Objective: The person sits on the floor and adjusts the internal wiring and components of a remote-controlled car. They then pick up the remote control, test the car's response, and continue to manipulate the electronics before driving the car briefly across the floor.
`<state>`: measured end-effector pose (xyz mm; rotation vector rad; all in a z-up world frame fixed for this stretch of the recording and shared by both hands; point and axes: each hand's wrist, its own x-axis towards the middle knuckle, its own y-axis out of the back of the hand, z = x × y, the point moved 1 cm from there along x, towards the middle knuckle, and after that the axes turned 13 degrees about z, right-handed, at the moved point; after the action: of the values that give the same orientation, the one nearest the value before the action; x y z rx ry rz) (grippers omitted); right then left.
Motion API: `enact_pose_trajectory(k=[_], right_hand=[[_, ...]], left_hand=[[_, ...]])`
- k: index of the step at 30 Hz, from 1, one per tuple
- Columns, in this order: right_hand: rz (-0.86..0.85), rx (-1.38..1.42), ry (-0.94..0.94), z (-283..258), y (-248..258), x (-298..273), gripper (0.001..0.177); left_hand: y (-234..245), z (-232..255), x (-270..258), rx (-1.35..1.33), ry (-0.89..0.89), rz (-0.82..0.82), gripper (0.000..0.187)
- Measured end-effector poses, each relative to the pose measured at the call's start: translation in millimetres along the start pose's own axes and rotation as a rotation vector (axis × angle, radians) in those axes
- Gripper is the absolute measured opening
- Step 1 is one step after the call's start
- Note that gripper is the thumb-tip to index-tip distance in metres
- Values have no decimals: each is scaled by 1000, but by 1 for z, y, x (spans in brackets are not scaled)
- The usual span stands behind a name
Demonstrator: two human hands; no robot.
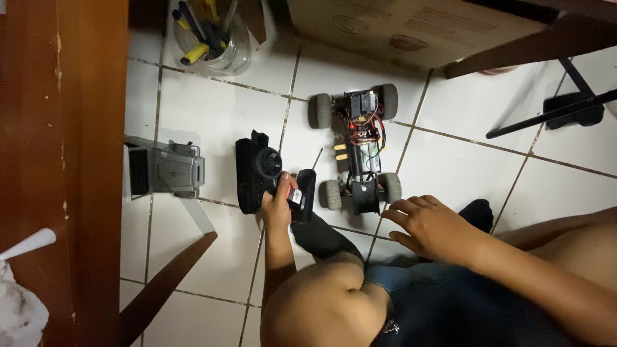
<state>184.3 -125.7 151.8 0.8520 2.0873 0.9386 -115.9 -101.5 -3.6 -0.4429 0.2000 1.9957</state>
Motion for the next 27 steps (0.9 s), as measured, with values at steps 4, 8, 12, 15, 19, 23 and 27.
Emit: enact_pose_trajectory(k=[4, 8, 12, 15, 19, 23, 27], right_hand=[[-5, -16, 0, 1, 0, 0, 47], [-24, -16, -17, 2, 0, -1, 47], [-10, -18, -6, 3, 0, -1, 47], [-18, -13, -9, 3, 0, 0, 48], [-60, -14, -27, 4, -1, 2, 48], [-28, -2, -16, 4, 0, 2, 48], [-44, 8, -22, 4, 0, 3, 49]], left_hand=[[1, -4, 1, -26, 16, -1, 23], [3, -5, 1, -76, 67, 22, 18], [5, -4, 1, -142, 65, 6, 15], [6, -4, 0, -120, 72, -13, 20], [5, -7, -1, -190, 108, -29, 21], [7, -11, -3, -177, 129, 2, 24], [10, -13, -5, -167, 112, -18, 28]])
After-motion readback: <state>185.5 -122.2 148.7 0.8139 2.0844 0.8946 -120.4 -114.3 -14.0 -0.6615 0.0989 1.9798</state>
